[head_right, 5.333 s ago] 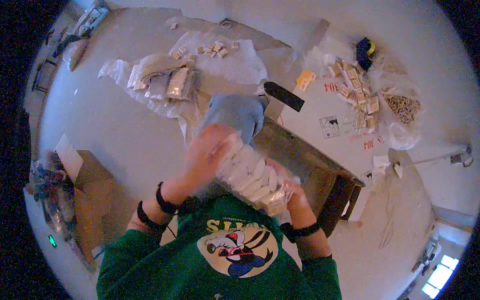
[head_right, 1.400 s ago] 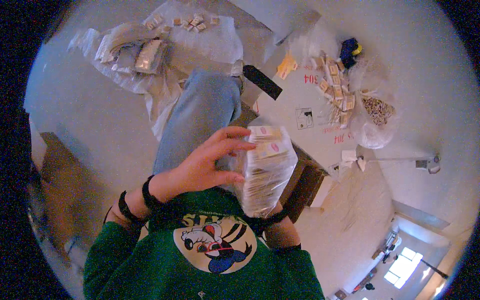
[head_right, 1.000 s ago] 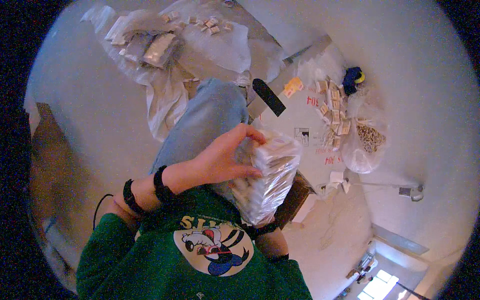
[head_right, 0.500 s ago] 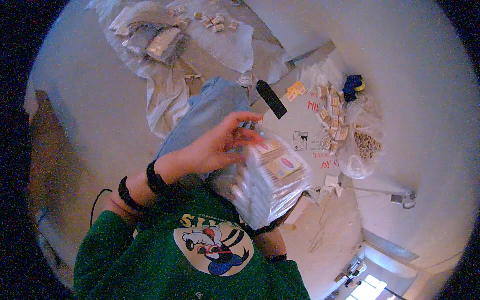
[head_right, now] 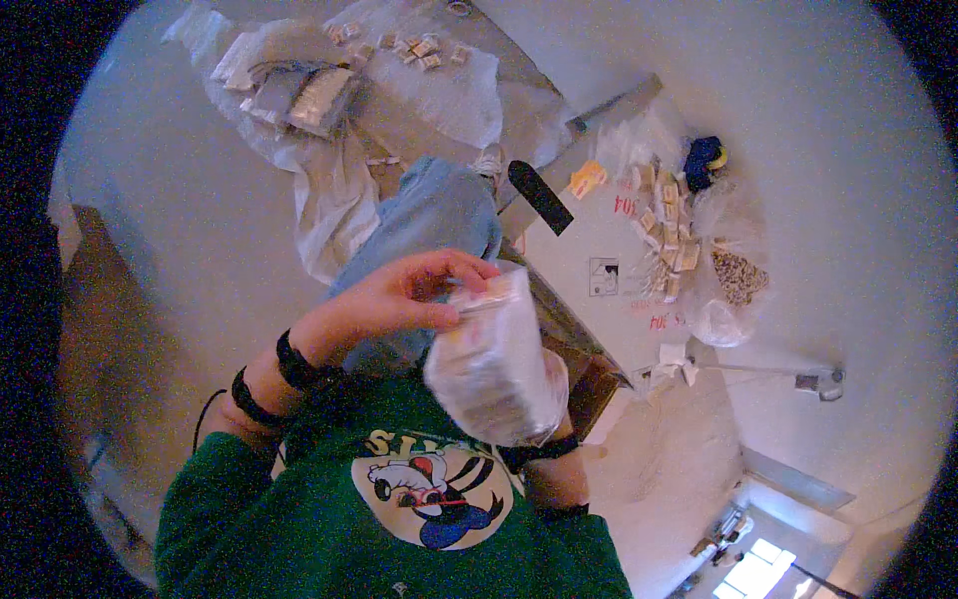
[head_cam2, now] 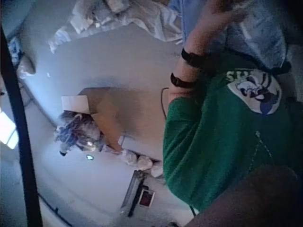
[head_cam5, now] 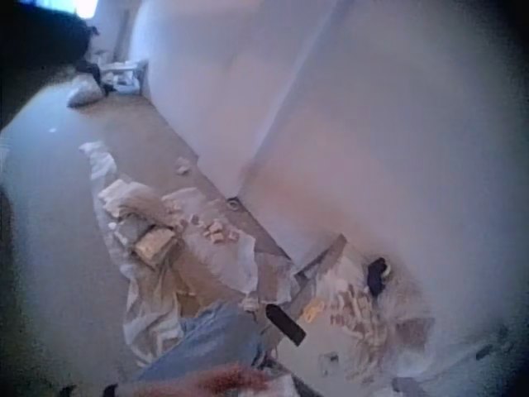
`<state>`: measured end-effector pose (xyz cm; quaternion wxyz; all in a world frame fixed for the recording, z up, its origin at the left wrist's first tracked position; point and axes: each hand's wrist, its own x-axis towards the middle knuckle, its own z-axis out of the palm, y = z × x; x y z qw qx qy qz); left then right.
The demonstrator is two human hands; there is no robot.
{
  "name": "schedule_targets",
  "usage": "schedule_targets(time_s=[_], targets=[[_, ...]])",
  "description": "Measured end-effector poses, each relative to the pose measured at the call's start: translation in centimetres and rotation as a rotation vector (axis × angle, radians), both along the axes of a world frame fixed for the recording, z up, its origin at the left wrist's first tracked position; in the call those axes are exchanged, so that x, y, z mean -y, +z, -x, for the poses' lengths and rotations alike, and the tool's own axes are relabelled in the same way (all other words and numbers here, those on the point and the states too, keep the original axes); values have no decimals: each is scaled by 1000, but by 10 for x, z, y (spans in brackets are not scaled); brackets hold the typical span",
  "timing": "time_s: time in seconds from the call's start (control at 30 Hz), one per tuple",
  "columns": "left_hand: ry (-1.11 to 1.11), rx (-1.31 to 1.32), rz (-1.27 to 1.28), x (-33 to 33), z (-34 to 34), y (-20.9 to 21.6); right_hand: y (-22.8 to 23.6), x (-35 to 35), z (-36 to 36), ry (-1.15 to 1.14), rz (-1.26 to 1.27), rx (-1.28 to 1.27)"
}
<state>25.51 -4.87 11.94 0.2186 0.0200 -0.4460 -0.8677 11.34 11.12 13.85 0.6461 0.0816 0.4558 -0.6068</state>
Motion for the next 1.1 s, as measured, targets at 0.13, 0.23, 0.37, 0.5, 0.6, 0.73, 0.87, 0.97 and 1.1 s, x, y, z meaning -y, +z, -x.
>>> schedule_targets(time_s=[0.13, 0.23, 0.37, 0.5, 0.6, 0.73, 0.87, 0.97, 1.1], targets=[[38, 295, -96, -4, -17, -5, 9, -14, 23, 205, 36, -102], [-47, 457, -95, 0, -29, -24, 21, -5, 21, 391, 104, -202], [-72, 517, -65, -2, -43, -25, 28, -8, 12, 202, 158, -90], [-114, 553, -113, -3, -55, -25, -1, -29, 20, 554, 230, -362], [-196, 476, -109, -7, -58, -26, -9, -36, 18, 660, 331, -518], [-274, 448, -110, -11, -61, -22, -18, -36, 27, 918, 408, -880], [-213, 541, -39, -15, -57, -23, -34, -41, 25, 883, 544, -873], [-107, 560, -108, -18, -58, -27, -22, -37, 16, 768, 501, -626], [-44, 665, -87, -15, -59, -25, -32, -37, 25, 828, 587, -731]])
